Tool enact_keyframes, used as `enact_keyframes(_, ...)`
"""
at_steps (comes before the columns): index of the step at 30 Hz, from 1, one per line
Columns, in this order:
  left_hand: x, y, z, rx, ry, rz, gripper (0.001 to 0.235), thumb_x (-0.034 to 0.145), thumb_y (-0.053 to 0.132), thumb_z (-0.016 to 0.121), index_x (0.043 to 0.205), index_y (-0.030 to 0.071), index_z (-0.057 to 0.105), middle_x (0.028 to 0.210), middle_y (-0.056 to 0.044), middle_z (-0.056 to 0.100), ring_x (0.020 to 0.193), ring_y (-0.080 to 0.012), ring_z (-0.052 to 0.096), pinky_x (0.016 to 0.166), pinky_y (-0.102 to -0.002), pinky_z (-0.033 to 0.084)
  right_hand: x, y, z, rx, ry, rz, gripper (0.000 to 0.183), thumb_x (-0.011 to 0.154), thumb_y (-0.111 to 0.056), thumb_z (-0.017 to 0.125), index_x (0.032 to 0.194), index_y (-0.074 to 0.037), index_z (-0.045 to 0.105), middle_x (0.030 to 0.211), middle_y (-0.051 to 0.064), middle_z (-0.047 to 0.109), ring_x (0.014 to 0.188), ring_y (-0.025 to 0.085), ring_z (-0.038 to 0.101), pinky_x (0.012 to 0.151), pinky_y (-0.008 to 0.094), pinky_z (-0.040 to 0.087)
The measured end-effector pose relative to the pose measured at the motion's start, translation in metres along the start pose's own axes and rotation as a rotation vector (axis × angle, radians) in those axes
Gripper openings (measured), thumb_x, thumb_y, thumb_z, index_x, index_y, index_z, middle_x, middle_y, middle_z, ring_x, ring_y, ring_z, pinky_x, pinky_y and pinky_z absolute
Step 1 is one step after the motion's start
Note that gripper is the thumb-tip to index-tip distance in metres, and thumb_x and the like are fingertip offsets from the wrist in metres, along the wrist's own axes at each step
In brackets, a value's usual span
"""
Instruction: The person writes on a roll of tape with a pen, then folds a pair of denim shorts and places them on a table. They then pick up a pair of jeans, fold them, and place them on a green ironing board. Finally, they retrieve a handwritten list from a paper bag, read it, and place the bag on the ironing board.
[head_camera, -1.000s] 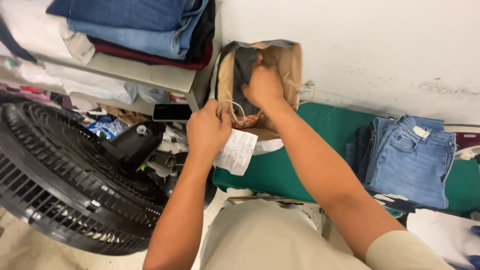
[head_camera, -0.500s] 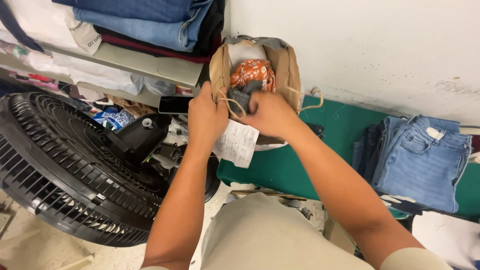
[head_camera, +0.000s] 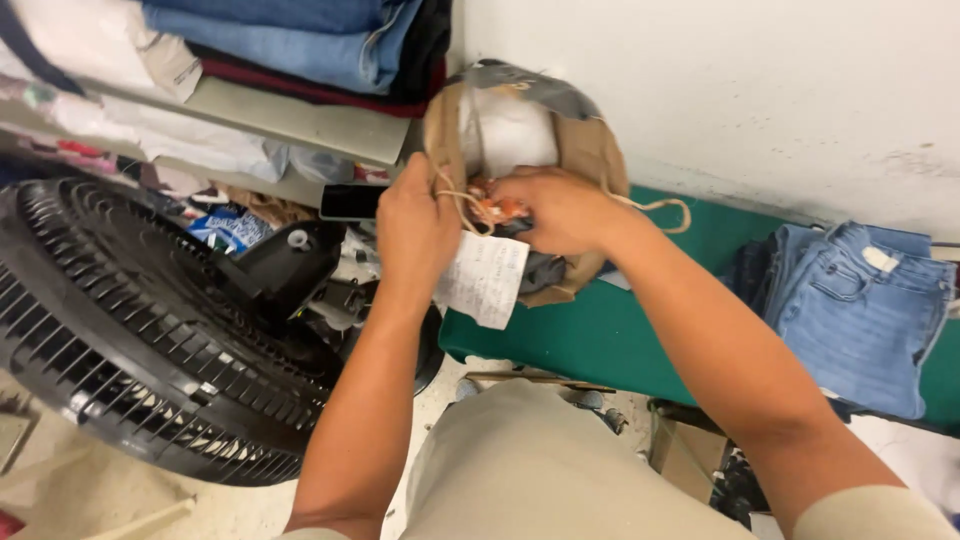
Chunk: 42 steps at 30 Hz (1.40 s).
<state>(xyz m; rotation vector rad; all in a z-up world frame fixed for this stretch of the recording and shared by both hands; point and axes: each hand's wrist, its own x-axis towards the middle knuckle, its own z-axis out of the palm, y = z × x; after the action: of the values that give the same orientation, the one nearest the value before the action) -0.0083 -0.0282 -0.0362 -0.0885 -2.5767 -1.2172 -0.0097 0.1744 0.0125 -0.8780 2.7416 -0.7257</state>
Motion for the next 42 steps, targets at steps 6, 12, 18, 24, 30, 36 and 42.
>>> enact_keyframes(6,-0.014,0.034,-0.012,-0.092,-0.049,0.06,0.031,0.106,0.024,0.053,0.082,0.004,0.057,0.066,-0.02,0.06,0.066,-0.0372,0.067,0.057,-0.042,0.056,0.025,-0.042,-0.041,-0.06,-0.186,0.558,0.061,0.09,-0.055,0.054,0.113,-0.002,0.073,0.104,0.027,0.075,0.112,0.042,0.07,0.096,0.052,0.055)
enact_keyframes(12,-0.016,0.034,-0.012,-0.039,-0.121,0.05,0.034,0.108,0.024,0.053,0.11,-0.006,0.069,0.089,-0.028,0.071,0.083,-0.0438,0.072,0.065,-0.049,0.06,0.13,0.148,0.057,-0.002,0.218,0.796,0.065,0.076,-0.064,0.058,0.115,-0.015,0.076,0.115,0.011,0.075,0.121,0.03,0.067,0.102,0.041,0.054)
enact_keyframes(18,0.002,0.017,0.004,-0.023,0.029,0.038,0.029,0.103,0.026,0.055,0.092,-0.001,0.058,0.083,-0.032,0.061,0.087,-0.0547,0.065,0.066,-0.062,0.053,0.036,-0.043,-0.034,-0.012,-0.054,0.436,0.055,0.079,-0.03,0.071,0.126,-0.002,0.068,0.119,0.026,0.071,0.123,0.043,0.063,0.105,0.054,0.051)
enact_keyframes(24,0.001,0.027,0.003,-0.158,0.025,0.053,0.025,0.103,0.016,0.052,0.083,0.003,0.057,0.068,-0.022,0.056,0.07,-0.0427,0.068,0.056,-0.043,0.057,0.005,0.005,-0.018,0.09,-0.127,0.262,0.066,0.091,-0.021,0.06,0.149,0.003,0.041,0.138,0.038,0.056,0.13,0.055,0.053,0.11,0.061,0.043)
enact_keyframes(30,0.005,0.03,-0.004,-0.15,-0.014,0.043,0.023,0.105,0.02,0.054,0.096,0.001,0.062,0.084,-0.027,0.066,0.091,-0.0467,0.07,0.07,-0.05,0.059,0.005,0.006,-0.011,0.088,0.098,0.348,0.066,0.078,-0.033,0.081,0.131,-0.012,0.049,0.123,0.017,0.065,0.124,0.04,0.062,0.102,0.053,0.05)
enact_keyframes(36,0.002,0.032,-0.004,-0.185,-0.036,0.025,0.026,0.106,0.016,0.053,0.103,-0.008,0.065,0.079,-0.026,0.065,0.081,-0.0444,0.07,0.067,-0.048,0.059,0.007,0.001,-0.015,0.12,0.035,0.295,0.052,0.08,-0.02,0.073,0.128,-0.007,0.059,0.116,0.026,0.07,0.115,0.047,0.065,0.095,0.057,0.054)
enact_keyframes(42,0.013,0.033,-0.007,-0.075,-0.196,0.042,0.023,0.107,0.017,0.048,0.086,0.01,0.038,0.066,-0.009,0.046,0.057,-0.0266,0.041,0.054,-0.044,0.032,0.064,0.095,0.012,-0.277,0.579,0.536,0.058,0.094,-0.026,0.073,0.135,0.005,0.047,0.13,0.028,0.053,0.108,0.048,0.062,0.079,0.057,0.057)
